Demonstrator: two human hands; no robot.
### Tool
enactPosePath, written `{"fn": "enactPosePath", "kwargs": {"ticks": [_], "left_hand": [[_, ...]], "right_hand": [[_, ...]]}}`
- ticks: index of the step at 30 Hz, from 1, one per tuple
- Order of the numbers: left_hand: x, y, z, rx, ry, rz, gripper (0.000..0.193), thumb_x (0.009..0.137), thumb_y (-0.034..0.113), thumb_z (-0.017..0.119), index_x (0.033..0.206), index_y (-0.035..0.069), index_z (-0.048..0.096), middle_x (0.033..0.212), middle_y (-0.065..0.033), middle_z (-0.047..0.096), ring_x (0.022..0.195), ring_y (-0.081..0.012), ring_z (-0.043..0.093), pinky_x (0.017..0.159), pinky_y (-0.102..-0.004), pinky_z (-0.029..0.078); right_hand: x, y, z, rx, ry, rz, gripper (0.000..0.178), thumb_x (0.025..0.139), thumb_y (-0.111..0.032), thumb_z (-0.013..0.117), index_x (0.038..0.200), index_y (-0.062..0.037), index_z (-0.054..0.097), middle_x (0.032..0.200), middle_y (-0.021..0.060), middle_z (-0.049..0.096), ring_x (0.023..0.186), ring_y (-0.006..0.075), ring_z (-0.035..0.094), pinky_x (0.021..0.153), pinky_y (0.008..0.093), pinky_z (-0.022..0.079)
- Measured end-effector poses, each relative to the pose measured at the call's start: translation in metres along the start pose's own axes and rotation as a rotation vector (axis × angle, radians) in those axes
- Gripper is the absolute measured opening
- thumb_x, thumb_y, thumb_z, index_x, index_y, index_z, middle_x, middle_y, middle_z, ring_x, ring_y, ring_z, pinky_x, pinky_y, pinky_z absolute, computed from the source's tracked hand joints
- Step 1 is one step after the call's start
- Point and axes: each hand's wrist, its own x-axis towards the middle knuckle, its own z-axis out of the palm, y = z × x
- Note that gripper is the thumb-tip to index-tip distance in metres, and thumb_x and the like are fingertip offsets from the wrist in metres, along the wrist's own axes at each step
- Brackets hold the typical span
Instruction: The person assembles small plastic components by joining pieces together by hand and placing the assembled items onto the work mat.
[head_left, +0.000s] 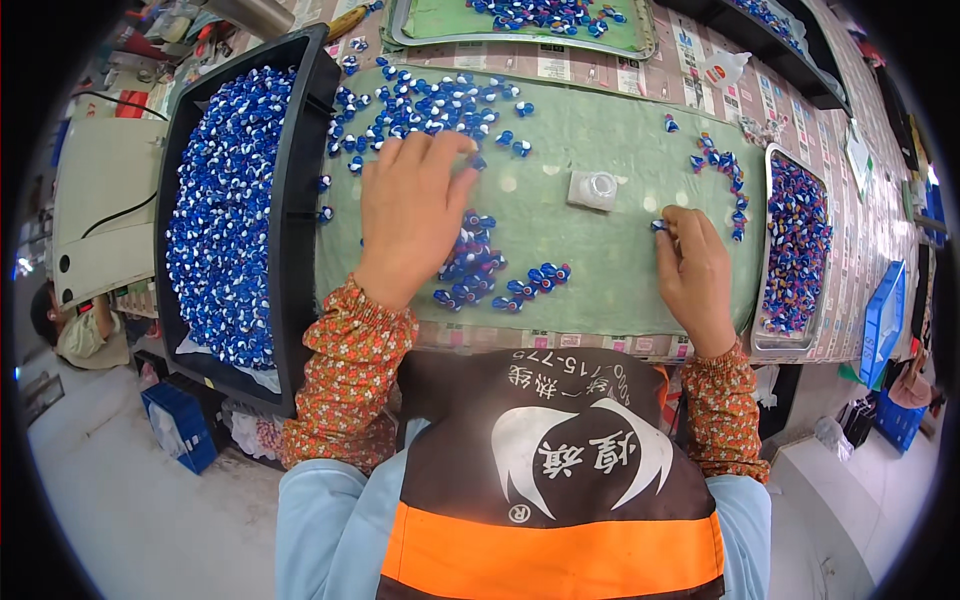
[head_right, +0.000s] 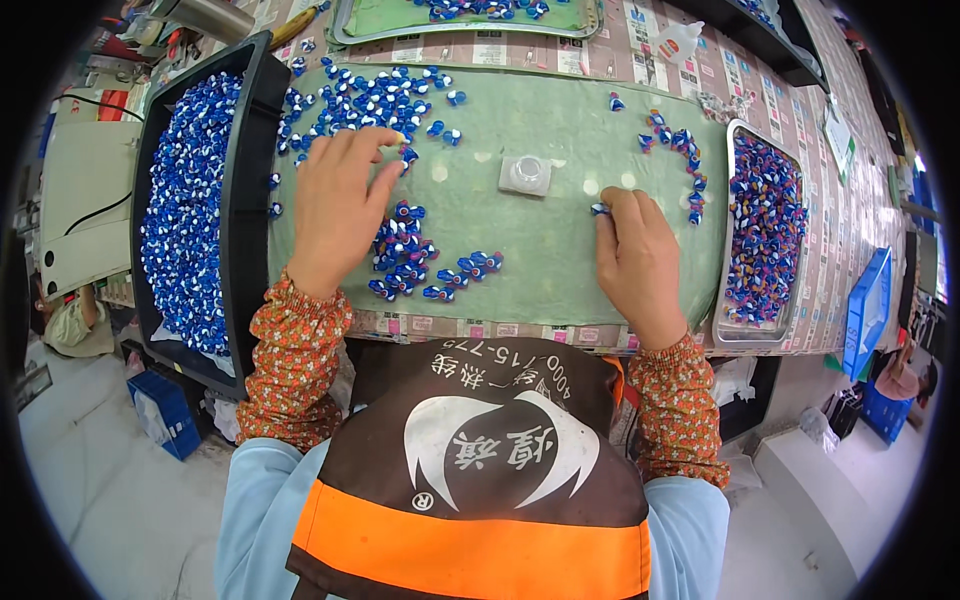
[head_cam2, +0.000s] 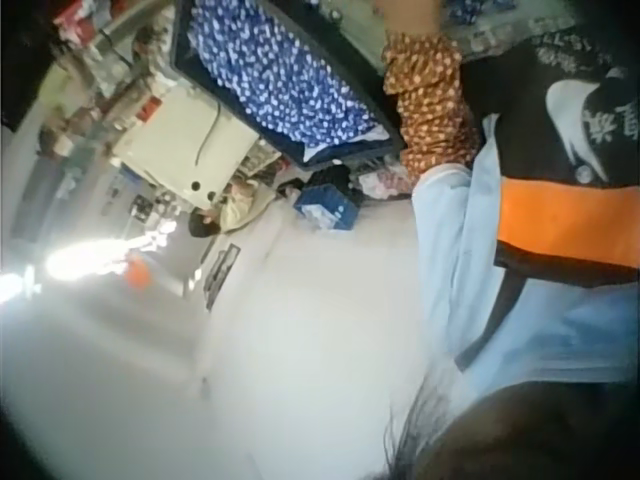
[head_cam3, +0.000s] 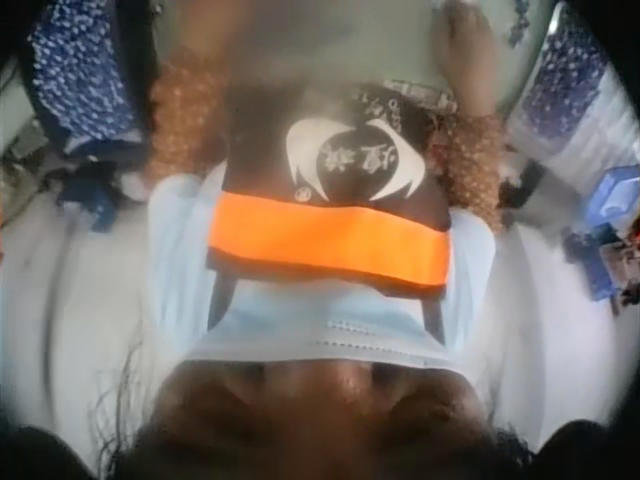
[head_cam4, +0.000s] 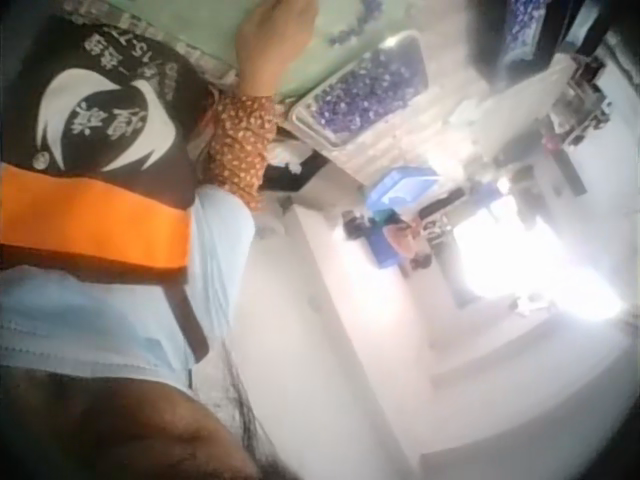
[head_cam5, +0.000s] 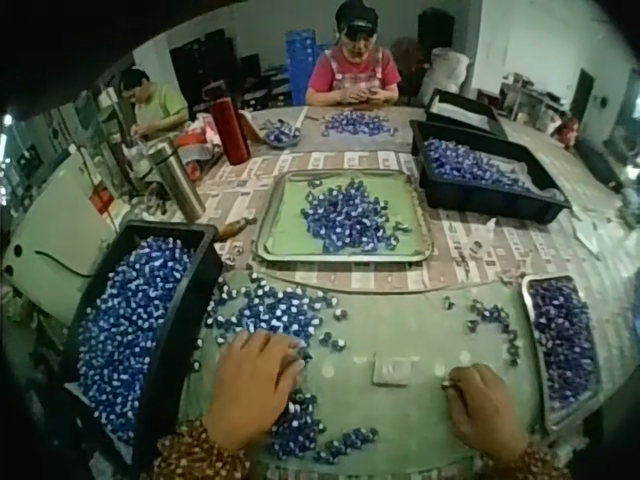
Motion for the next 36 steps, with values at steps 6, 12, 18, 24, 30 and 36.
{"fn": "enactPosePath", "kwargs": {"ticks": [6, 12, 18, 24, 30, 36], "left_hand": [[-0.012, 0.002, 0.007, -0.269, -0.207, 0.023, 0.014, 0.09, 0.021, 0.071, 0.099, 0.01, 0.068, 0.093, -0.008, 0.065, 0.093, -0.0318, 0.059, 0.083, -0.0457, 0.046], [0.02, 0.012, 0.02, -0.242, -0.014, 0.047, 0.009, 0.094, 0.018, 0.067, 0.098, 0.01, 0.067, 0.092, -0.008, 0.063, 0.092, -0.0318, 0.059, 0.082, -0.0447, 0.046], [0.031, 0.019, 0.048, 0.15, 0.062, 0.237, 0.017, 0.089, 0.015, 0.073, 0.102, 0.011, 0.062, 0.093, -0.0057, 0.061, 0.093, -0.0273, 0.059, 0.079, -0.0436, 0.047], [0.029, 0.019, 0.055, 0.324, 0.01, 0.3, 0.019, 0.087, 0.015, 0.073, 0.102, 0.01, 0.061, 0.096, -0.0056, 0.06, 0.095, -0.0264, 0.058, 0.076, -0.0403, 0.049], [0.034, 0.008, 0.061, 0.151, 0.062, 0.278, 0.018, 0.083, 0.009, 0.065, 0.101, 0.007, 0.06, 0.098, -0.008, 0.06, 0.099, -0.0278, 0.058, 0.078, -0.042, 0.05], [0.021, 0.023, 0.029, -0.247, 0.07, 0.162, 0.016, 0.094, 0.011, 0.066, 0.107, 0.006, 0.058, 0.105, -0.0081, 0.062, 0.096, -0.0247, 0.06, 0.08, -0.0373, 0.051]], "right_hand": [[-0.003, -0.004, -0.008, -0.164, -0.094, -0.023, 0.02, 0.089, 0.002, 0.067, 0.109, -0.002, 0.063, 0.091, 0.0146, 0.058, 0.082, 0.0332, 0.06, 0.071, 0.0419, 0.048], [-0.003, -0.005, -0.009, -0.179, -0.106, -0.052, 0.018, 0.091, -0.001, 0.065, 0.109, -0.0024, 0.062, 0.093, 0.0149, 0.058, 0.084, 0.0355, 0.06, 0.072, 0.0445, 0.048], [-0.006, -0.005, -0.009, -0.199, -0.129, -0.04, 0.017, 0.094, -0.004, 0.064, 0.11, -0.0028, 0.062, 0.093, 0.0149, 0.057, 0.085, 0.0367, 0.06, 0.074, 0.0455, 0.048], [-0.003, -0.002, -0.011, -0.211, -0.125, -0.055, 0.016, 0.095, -0.004, 0.064, 0.111, -0.0028, 0.062, 0.092, 0.0146, 0.058, 0.081, 0.0337, 0.06, 0.072, 0.0427, 0.048], [0.009, -0.014, -0.007, 0.261, -0.117, 0.109, 0.017, 0.097, 0.001, 0.062, 0.114, 0.0002, 0.061, 0.092, 0.0139, 0.063, 0.074, 0.0241, 0.059, 0.069, 0.0325, 0.049], [0.035, -0.035, 0.003, 0.112, -0.036, -0.191, 0.019, 0.096, 0.002, 0.062, 0.115, 0.0001, 0.061, 0.096, 0.0159, 0.065, 0.081, 0.0319, 0.064, 0.073, 0.0378, 0.051]]}}
